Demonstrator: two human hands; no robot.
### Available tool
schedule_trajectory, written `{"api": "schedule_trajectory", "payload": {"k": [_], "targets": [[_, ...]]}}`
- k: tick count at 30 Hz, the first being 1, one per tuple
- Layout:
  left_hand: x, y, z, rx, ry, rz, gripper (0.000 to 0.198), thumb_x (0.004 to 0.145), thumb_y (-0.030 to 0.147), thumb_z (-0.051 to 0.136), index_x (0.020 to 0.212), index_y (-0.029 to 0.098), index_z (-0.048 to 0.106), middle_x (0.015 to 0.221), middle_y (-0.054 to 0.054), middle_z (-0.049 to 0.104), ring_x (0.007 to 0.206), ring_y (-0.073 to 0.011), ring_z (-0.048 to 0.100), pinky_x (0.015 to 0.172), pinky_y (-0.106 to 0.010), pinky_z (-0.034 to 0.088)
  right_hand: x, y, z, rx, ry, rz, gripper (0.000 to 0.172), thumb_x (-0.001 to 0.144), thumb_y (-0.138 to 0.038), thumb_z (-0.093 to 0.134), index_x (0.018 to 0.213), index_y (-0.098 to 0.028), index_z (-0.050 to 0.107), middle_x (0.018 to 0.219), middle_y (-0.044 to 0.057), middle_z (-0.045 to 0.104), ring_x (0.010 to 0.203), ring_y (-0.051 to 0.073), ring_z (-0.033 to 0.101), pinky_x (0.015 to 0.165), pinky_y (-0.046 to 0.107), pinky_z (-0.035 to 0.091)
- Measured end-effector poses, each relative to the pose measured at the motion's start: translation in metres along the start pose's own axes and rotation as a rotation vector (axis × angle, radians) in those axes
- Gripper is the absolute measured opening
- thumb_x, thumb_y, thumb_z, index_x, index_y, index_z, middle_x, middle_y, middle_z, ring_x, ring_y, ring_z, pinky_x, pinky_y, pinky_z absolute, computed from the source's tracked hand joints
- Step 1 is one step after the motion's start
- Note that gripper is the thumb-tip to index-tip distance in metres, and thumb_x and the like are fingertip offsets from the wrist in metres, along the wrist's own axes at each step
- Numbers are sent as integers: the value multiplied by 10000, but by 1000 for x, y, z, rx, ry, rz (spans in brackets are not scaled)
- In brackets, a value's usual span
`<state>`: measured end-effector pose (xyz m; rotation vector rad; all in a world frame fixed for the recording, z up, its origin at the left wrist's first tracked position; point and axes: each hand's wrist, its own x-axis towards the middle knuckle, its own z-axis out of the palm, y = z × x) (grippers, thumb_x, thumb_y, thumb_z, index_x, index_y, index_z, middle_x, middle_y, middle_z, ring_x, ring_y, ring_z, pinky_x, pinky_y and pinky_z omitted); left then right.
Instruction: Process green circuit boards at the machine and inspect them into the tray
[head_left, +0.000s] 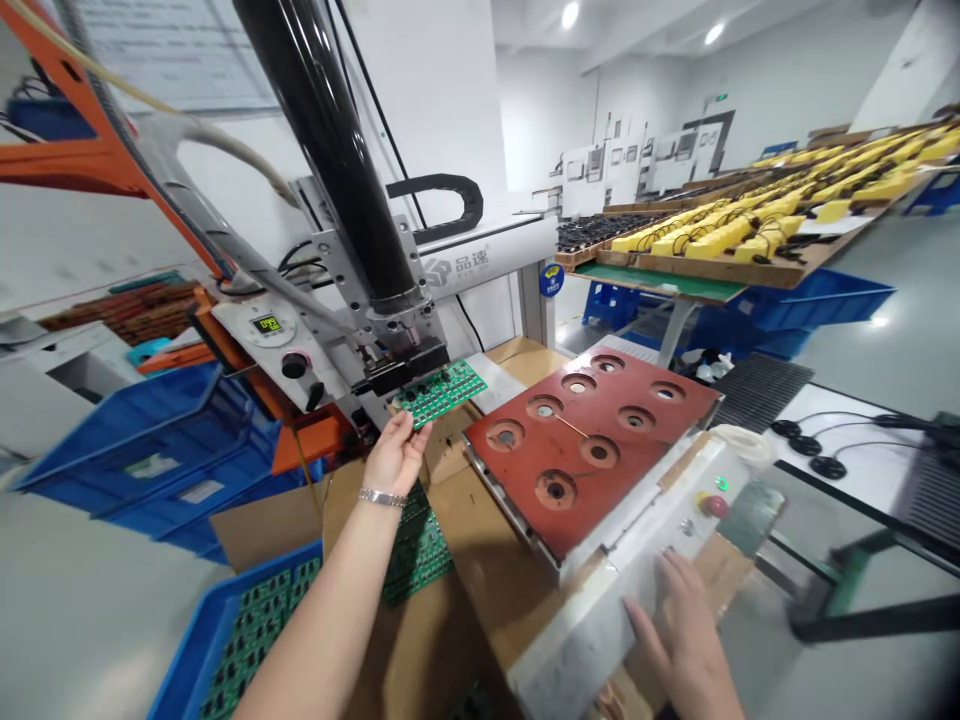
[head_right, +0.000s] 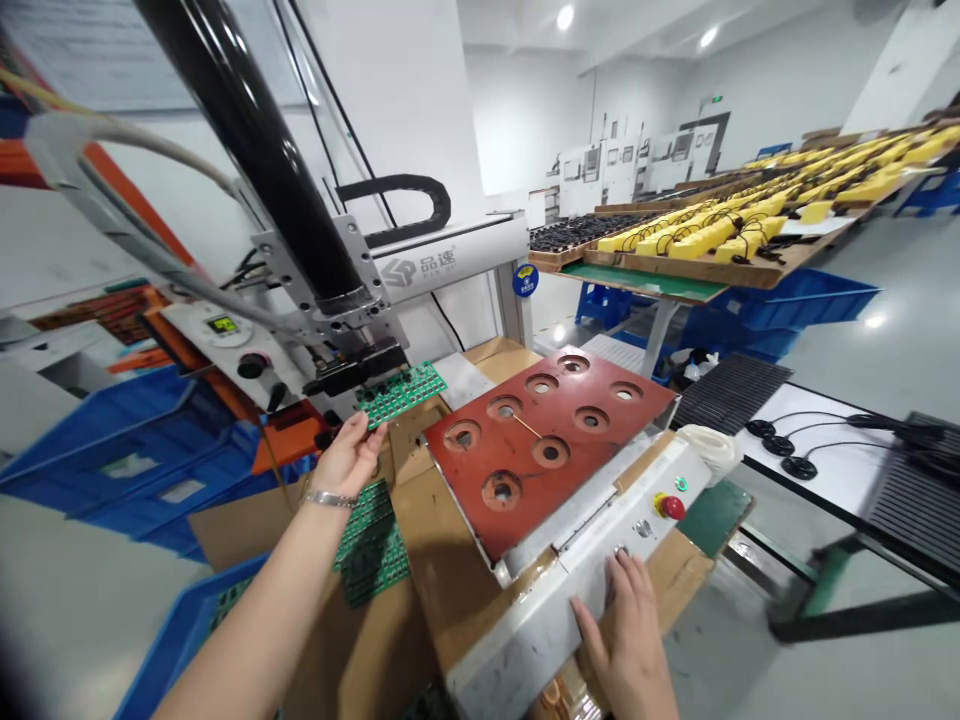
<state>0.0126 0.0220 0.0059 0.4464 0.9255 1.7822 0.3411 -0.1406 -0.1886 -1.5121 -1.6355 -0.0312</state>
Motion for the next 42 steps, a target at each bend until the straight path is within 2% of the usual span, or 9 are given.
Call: {"api": "schedule_trajectory", "payload": {"k": [17, 26, 32, 42], "targets": [[-5, 3, -8, 20, 7, 0, 182, 849, 204, 560, 1023, 169, 600, 1010, -57, 631, 769, -162, 620, 630, -332, 538, -1, -1, 1, 20, 10, 20, 584, 844, -470, 484, 1320, -166, 332, 1336, 167, 368, 1251, 358, 374, 1000, 581, 368], [-15, 4, -22, 32, -10, -10, 146, 843, 180, 566, 980, 152, 608, 954, -44, 639, 729, -148, 618, 603, -313, 537, -2, 0, 3, 18, 11, 17, 602, 837, -486, 488, 1316, -153, 339, 1328, 180, 378, 1256, 354, 368, 994, 592, 365], [-14, 7, -21, 18, -13, 2, 134, 846, 178, 562, 969, 156, 611, 952, -43, 640, 730, -146, 618, 604, -311, 538, -2, 1, 2, 15, 0, 14, 607, 833, -505, 482, 1316, -169, 336, 1319, 170, 398, 1251, 361, 373, 987, 595, 372], [-16, 9, -21, 10, -23, -4, 122, 835, 154, 574, 951, 144, 612, 915, -32, 642, 705, -140, 620, 583, -299, 538, 0, 3, 3, 13, 14, -3, 626, 832, -518, 485, 1302, -126, 355, 1287, 188, 427, 1252, 352, 371, 997, 584, 365]]}}
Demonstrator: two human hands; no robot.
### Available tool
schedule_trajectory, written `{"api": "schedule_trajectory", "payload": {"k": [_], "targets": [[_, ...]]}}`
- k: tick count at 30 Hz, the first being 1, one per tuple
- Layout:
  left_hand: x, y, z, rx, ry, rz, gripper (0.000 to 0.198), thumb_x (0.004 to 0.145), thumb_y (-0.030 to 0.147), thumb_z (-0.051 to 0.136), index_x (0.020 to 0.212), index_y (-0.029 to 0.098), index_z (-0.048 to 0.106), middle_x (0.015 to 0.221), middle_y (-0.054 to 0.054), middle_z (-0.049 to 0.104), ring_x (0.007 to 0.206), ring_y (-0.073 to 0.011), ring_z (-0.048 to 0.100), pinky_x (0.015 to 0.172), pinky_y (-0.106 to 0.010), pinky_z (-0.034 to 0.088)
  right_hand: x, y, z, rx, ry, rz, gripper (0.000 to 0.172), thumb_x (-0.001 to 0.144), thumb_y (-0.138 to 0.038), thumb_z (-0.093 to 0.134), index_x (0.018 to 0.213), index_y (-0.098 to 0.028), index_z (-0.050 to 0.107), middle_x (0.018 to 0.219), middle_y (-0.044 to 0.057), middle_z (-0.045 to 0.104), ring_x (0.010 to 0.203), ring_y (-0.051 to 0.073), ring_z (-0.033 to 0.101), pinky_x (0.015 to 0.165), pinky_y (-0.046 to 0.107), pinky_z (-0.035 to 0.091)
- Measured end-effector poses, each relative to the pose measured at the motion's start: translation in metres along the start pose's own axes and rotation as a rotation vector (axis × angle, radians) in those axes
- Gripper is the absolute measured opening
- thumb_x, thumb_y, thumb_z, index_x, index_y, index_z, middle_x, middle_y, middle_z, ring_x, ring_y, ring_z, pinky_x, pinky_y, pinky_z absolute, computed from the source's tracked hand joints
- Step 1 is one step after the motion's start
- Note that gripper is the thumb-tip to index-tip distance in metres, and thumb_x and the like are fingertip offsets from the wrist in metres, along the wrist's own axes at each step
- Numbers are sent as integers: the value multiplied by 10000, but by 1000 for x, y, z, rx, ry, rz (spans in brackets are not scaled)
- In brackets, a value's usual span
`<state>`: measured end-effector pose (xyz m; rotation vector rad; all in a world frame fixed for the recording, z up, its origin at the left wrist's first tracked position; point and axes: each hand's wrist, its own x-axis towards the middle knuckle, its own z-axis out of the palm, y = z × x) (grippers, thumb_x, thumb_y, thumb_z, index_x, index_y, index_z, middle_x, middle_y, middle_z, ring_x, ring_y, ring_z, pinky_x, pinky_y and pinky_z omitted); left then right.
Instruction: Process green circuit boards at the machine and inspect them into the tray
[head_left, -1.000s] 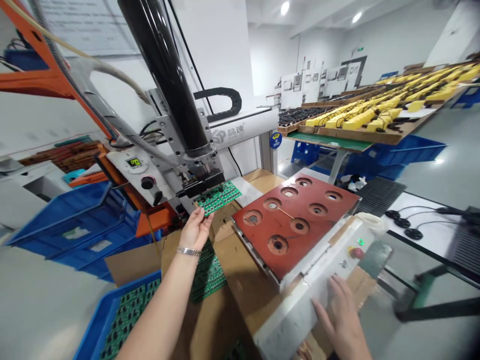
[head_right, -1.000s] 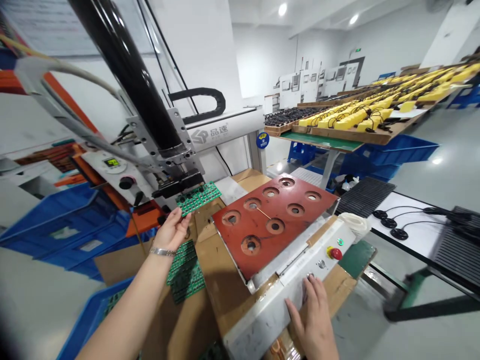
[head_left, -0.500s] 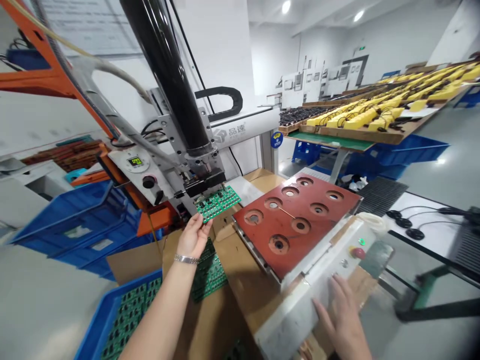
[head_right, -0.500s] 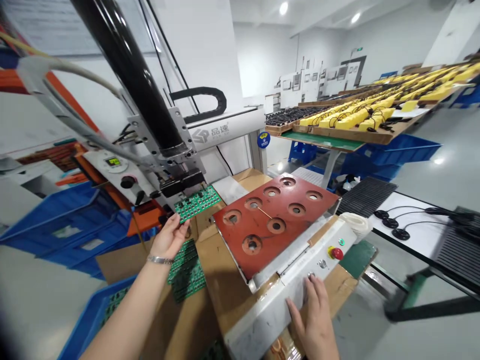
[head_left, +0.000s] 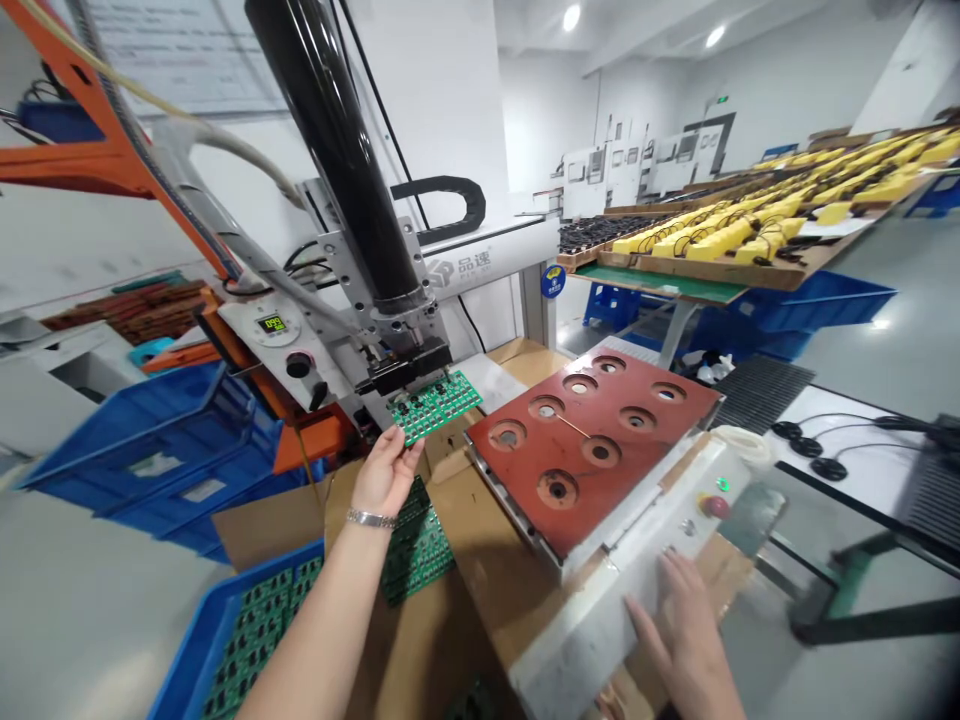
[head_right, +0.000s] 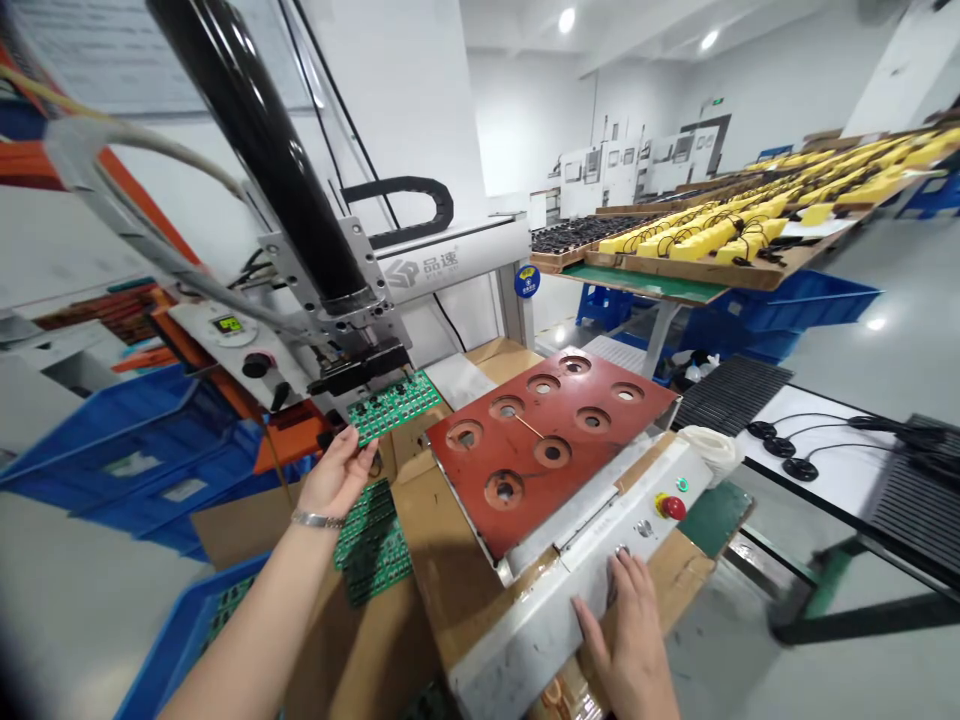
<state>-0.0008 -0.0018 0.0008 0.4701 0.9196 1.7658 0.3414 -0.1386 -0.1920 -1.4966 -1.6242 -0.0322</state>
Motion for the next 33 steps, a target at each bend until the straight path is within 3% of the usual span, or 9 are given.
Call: {"api": "schedule_trajectory", "payload": {"k": [8, 19, 33], "targets": [[3, 0, -8, -15, 24, 12, 108, 833, 145, 576, 934, 134, 613, 886, -24, 643, 680, -133, 618, 573, -293, 538, -1, -1, 0, 8, 5, 6, 630, 828, -532, 485, 1301, -136, 361, 1284, 187, 433, 1244, 361, 380, 982, 592, 376], [6, -1, -1, -20, 11, 7, 99, 831, 138, 577, 922, 130, 615, 870, -23, 646, 689, -137, 627, 568, -291, 542, 1, -5, -2, 14, 10, 12, 601, 836, -506, 486, 1307, -156, 355, 1315, 177, 397, 1236, 347, 386, 991, 582, 372], [10, 2, -3, -53, 84, 51, 97, 838, 154, 572, 924, 136, 613, 863, -18, 642, 660, -127, 614, 565, -289, 536, 1, -2, -1, 0, 12, -8, 650, 823, -551, 478, 1307, -135, 356, 1278, 192, 436, 1233, 365, 387, 978, 597, 374]]}}
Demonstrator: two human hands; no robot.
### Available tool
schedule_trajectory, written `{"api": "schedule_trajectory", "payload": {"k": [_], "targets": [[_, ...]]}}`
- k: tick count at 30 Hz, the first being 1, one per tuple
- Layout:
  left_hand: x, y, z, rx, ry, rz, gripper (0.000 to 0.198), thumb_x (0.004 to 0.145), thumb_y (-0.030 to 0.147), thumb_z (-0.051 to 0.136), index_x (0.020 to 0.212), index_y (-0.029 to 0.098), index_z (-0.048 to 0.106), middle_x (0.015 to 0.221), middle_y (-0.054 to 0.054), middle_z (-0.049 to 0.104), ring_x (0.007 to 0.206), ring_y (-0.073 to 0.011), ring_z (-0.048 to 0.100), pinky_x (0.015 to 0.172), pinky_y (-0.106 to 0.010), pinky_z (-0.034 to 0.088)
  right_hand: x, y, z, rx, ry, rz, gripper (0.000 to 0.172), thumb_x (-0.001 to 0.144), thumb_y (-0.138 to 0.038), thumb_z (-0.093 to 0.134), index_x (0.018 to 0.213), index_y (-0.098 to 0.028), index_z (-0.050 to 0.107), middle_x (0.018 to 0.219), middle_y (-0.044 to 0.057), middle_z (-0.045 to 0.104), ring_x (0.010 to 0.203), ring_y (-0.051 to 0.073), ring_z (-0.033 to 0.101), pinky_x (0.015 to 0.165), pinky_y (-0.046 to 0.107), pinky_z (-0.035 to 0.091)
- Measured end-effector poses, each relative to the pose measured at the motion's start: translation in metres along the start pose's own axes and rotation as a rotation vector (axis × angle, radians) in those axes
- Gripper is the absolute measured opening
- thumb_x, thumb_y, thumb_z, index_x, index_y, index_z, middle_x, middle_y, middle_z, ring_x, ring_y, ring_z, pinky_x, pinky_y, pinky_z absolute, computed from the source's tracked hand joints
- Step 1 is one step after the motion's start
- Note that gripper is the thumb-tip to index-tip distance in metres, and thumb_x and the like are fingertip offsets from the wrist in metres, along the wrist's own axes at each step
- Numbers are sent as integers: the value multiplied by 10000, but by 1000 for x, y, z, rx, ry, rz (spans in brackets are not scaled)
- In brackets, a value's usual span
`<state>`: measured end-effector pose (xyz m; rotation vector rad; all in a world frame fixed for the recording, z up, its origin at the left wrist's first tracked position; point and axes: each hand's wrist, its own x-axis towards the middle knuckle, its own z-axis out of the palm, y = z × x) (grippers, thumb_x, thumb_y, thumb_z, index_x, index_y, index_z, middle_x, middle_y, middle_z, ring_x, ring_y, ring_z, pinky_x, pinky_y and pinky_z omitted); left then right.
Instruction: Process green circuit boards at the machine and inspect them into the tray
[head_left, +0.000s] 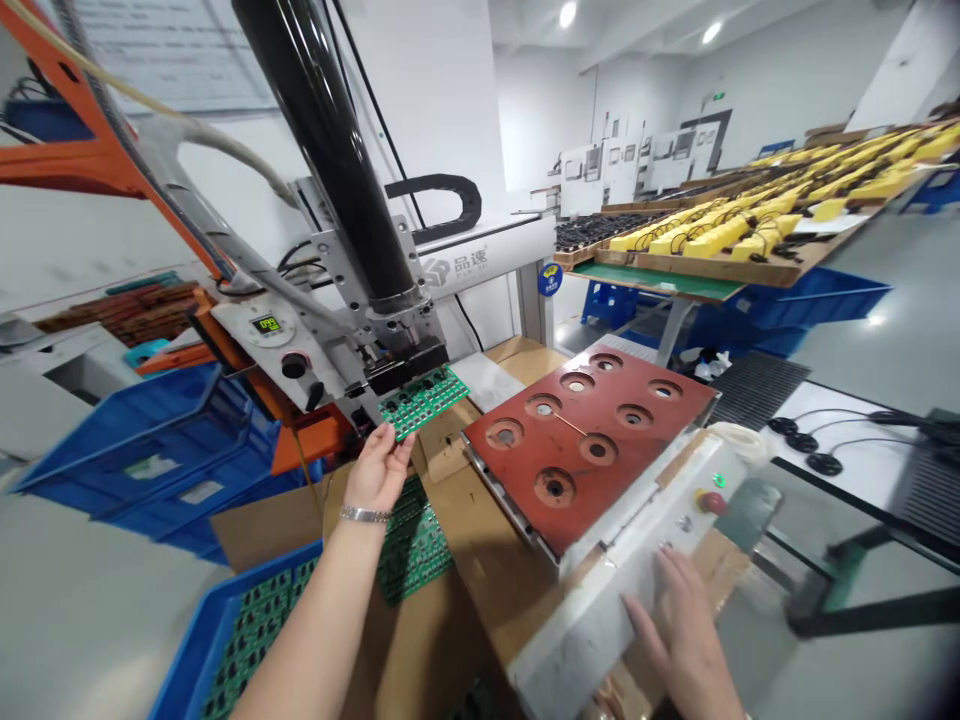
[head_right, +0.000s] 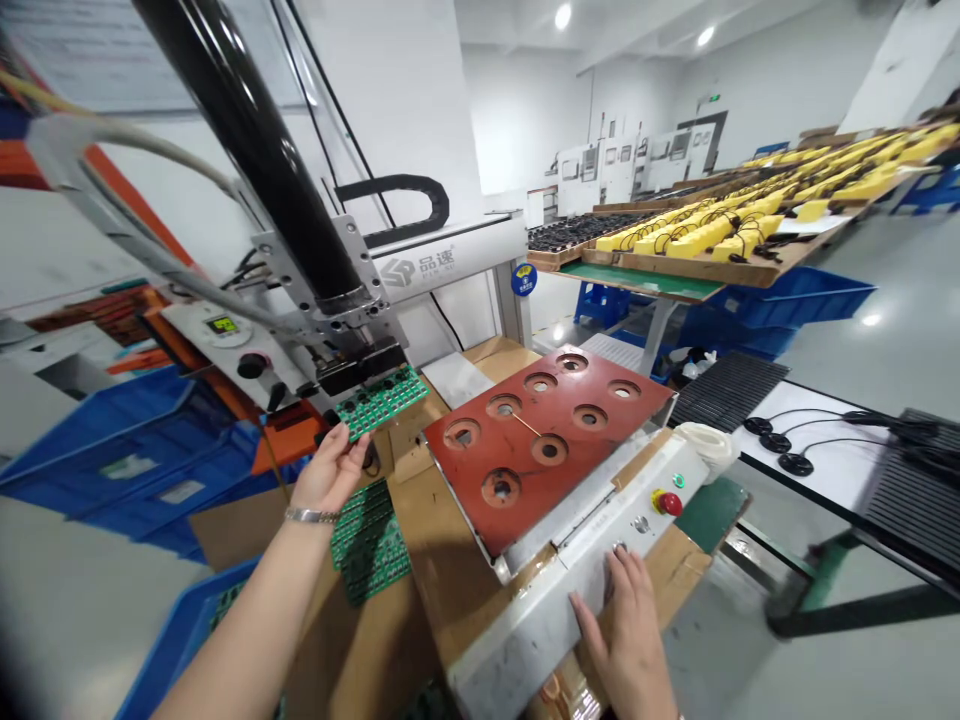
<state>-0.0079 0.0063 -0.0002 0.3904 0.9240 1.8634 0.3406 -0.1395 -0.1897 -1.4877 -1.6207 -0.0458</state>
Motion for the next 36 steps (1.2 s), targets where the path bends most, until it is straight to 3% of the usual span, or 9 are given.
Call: {"api": "schedule_trajectory", "payload": {"k": [10, 20, 29, 32, 36], "targets": [[-2, -3, 9, 14, -17, -11, 95, 837, 153, 572, 922, 137, 613, 869, -20, 642, 666, -128, 614, 566, -290, 535, 0, -1, 0, -4, 9, -1, 648, 823, -551, 480, 1305, -134, 364, 1274, 191, 445, 1225, 363, 399, 973, 596, 379], [-3, -2, -3, 27, -32, -5, 80, 836, 153, 574, 902, 136, 617, 856, -17, 647, 668, -130, 618, 578, -296, 536, 1, -2, -1, 12, 1, 4, 628, 826, -523, 494, 1312, -154, 350, 1283, 182, 432, 1229, 360, 390, 964, 603, 385], [-5, 1, -2, 41, -20, 10, 95, 835, 149, 574, 920, 136, 614, 886, -25, 645, 695, -137, 622, 583, -298, 539, 4, -8, -2, 0, 12, 4, 582, 843, -490, 478, 1302, -156, 350, 1289, 179, 397, 1214, 338, 402, 972, 580, 390], [-16, 9, -26, 77, 29, -1, 132, 832, 147, 577, 959, 137, 613, 937, -39, 648, 730, -149, 630, 598, -309, 543, 4, -9, -5, -4, -21, 17, 572, 848, -471, 478, 1296, -139, 349, 1286, 183, 380, 1227, 333, 378, 988, 575, 370], [-54, 25, -99, 161, 154, -43, 168, 834, 149, 575, 998, 146, 610, 988, -49, 647, 756, -154, 631, 616, -317, 546, 3, -6, -8, -6, -88, 39, 629, 823, -464, 525, 1310, -125, 316, 1301, 191, 354, 1253, 325, 340, 1022, 557, 326]]}}
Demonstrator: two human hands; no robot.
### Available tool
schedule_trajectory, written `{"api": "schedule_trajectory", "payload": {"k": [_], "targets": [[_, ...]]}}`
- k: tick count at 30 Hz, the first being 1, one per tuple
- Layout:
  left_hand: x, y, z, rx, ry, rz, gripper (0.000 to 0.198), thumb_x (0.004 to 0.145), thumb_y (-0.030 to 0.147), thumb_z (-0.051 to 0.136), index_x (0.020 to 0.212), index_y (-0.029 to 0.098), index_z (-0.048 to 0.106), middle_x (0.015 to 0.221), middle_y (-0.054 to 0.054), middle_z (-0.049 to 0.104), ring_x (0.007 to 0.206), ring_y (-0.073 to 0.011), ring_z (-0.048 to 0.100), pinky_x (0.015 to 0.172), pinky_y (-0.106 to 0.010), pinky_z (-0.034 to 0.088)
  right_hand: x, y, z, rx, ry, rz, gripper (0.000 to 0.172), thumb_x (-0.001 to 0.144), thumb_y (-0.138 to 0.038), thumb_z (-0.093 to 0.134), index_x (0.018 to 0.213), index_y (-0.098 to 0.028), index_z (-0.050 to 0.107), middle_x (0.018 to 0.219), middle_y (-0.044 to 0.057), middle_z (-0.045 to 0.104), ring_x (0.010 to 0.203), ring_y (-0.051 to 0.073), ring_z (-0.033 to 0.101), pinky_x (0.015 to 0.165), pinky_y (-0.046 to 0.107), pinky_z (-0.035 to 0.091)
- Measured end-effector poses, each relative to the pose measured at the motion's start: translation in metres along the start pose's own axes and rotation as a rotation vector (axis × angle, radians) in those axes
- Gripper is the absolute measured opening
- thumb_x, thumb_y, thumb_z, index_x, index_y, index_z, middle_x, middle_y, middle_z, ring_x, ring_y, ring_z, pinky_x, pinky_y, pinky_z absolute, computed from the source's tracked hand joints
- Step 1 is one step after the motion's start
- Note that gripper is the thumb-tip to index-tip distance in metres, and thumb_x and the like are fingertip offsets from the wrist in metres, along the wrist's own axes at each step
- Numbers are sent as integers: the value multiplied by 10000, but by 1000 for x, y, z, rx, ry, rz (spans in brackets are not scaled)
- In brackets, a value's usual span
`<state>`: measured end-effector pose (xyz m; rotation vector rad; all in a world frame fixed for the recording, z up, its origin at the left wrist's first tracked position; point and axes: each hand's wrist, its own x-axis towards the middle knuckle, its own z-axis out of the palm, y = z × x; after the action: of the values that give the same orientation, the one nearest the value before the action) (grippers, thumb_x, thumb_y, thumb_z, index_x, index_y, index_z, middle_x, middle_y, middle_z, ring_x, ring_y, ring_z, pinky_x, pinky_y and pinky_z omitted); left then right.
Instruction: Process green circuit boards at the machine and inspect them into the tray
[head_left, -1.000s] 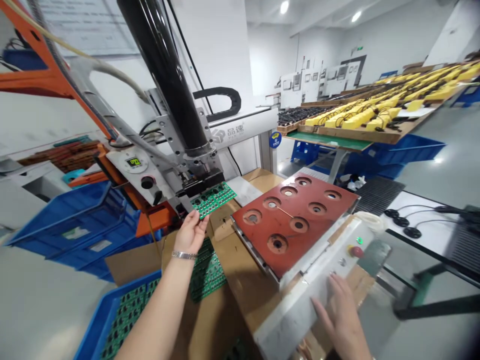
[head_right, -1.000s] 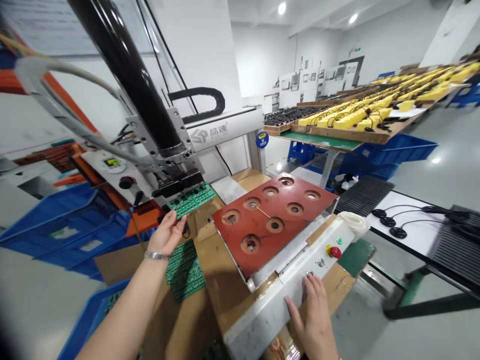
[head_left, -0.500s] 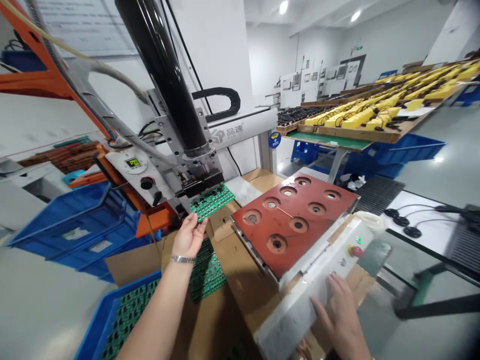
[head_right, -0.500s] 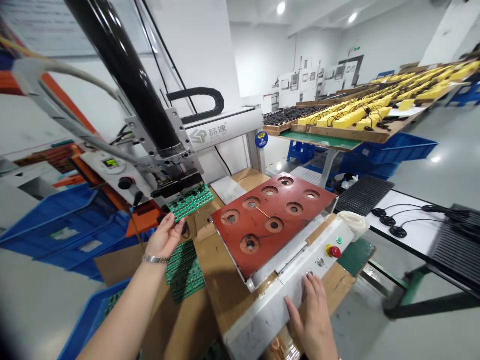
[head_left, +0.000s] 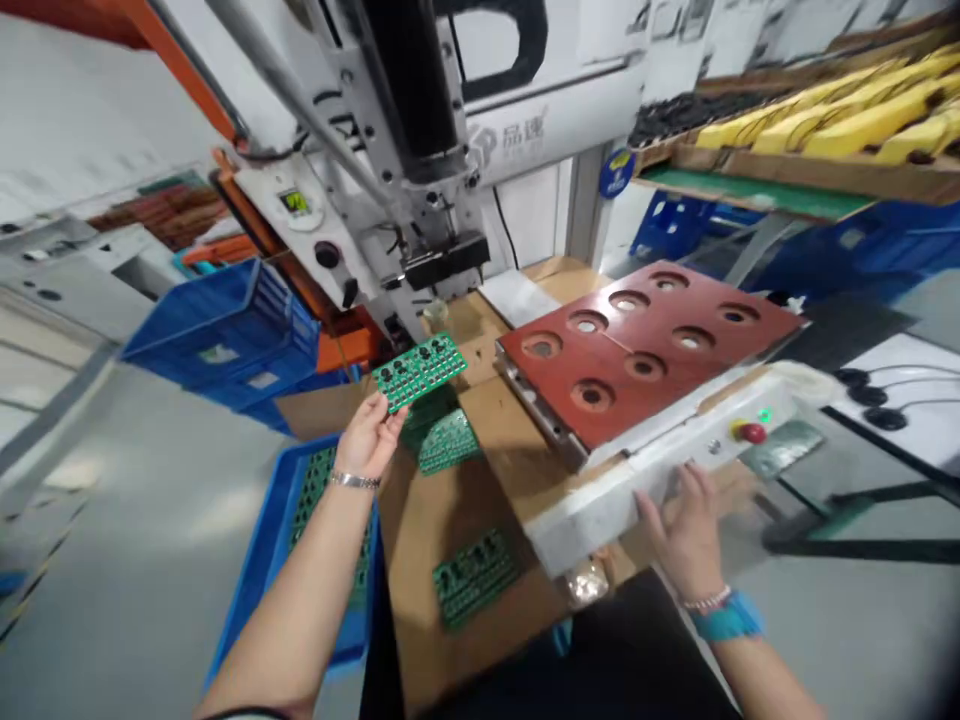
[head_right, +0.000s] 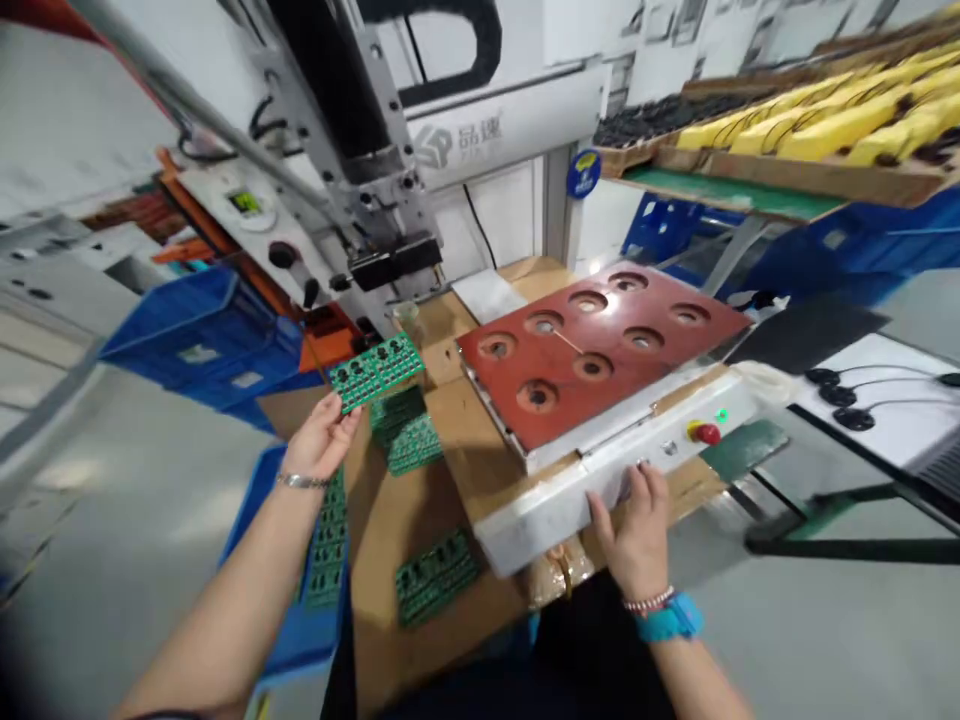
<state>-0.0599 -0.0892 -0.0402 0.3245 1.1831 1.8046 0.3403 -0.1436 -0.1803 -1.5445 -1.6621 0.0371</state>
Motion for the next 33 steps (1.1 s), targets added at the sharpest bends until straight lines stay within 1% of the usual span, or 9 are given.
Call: {"api": "schedule_trajectory", "payload": {"k": [3, 6, 8, 10, 15, 21, 24, 28, 33], "targets": [[-39, -11, -73, 86, 104, -91, 125, 829, 142, 581, 949, 136, 615, 929, -34, 649, 726, -146, 628, 605, -310, 542, -1, 2, 0, -5, -34, 1, 638, 820, -474, 524, 1308, -119, 316, 1302, 193, 356, 1266, 331, 317, 1019, 562, 314], [-78, -38, -131, 168, 164, -221, 105, 833, 166, 580, 927, 136, 615, 891, -28, 648, 707, -145, 626, 599, -314, 539, 0, 2, 0, -15, -31, -12, 652, 818, -482, 525, 1304, -99, 322, 1294, 200, 366, 1260, 328, 327, 1019, 549, 320], [-95, -62, -155, 209, 182, -292, 117, 837, 190, 578, 936, 138, 613, 886, -29, 649, 697, -146, 625, 600, -322, 538, 0, 2, -1, -26, -17, -22, 650, 819, -486, 524, 1302, -97, 331, 1292, 199, 375, 1258, 330, 332, 1012, 548, 327], [-103, -85, -166, 246, 174, -349, 135, 840, 211, 575, 948, 139, 613, 902, -36, 652, 715, -154, 629, 611, -332, 539, 0, 1, -1, -36, -1, -35, 652, 818, -489, 531, 1306, -103, 335, 1300, 195, 379, 1257, 328, 339, 1005, 545, 338], [-100, -111, -170, 411, 116, -391, 175, 844, 237, 571, 988, 145, 608, 957, -52, 648, 766, -170, 631, 638, -350, 540, 2, -2, -3, -58, 43, -58, 510, 851, -424, 533, 1280, -180, 406, 1321, 108, 419, 1189, 268, 438, 959, 510, 392], [-78, -89, -174, 813, 87, -355, 228, 842, 261, 570, 1047, 164, 597, 1042, -69, 630, 828, -194, 624, 678, -380, 534, 2, -3, -3, -65, 65, -58, 440, 865, -385, 528, 1249, -185, 448, 1306, 91, 444, 1151, 244, 474, 940, 489, 415], [-46, -80, -161, 978, 76, -281, 236, 839, 275, 570, 1047, 168, 604, 1089, -70, 620, 892, -221, 614, 724, -406, 524, 1, -1, -1, -55, 66, -61, 469, 860, -394, 532, 1269, -191, 428, 1334, 95, 417, 1182, 259, 448, 957, 506, 396], [-1, -87, -127, 1109, 51, -223, 257, 842, 286, 567, 1066, 164, 595, 1085, -75, 622, 885, -218, 618, 725, -414, 524, 2, 0, 0, -47, 64, -68, 483, 859, -401, 532, 1279, -193, 418, 1342, 97, 406, 1196, 265, 434, 965, 513, 386], [19, -100, -105, 1108, 34, -145, 273, 841, 295, 567, 1079, 163, 589, 1077, -70, 621, 870, -221, 620, 706, -405, 528, 2, 0, -1, -46, 50, -68, 486, 861, -419, 520, 1281, -201, 410, 1336, 96, 408, 1188, 261, 437, 962, 507, 388]]}}
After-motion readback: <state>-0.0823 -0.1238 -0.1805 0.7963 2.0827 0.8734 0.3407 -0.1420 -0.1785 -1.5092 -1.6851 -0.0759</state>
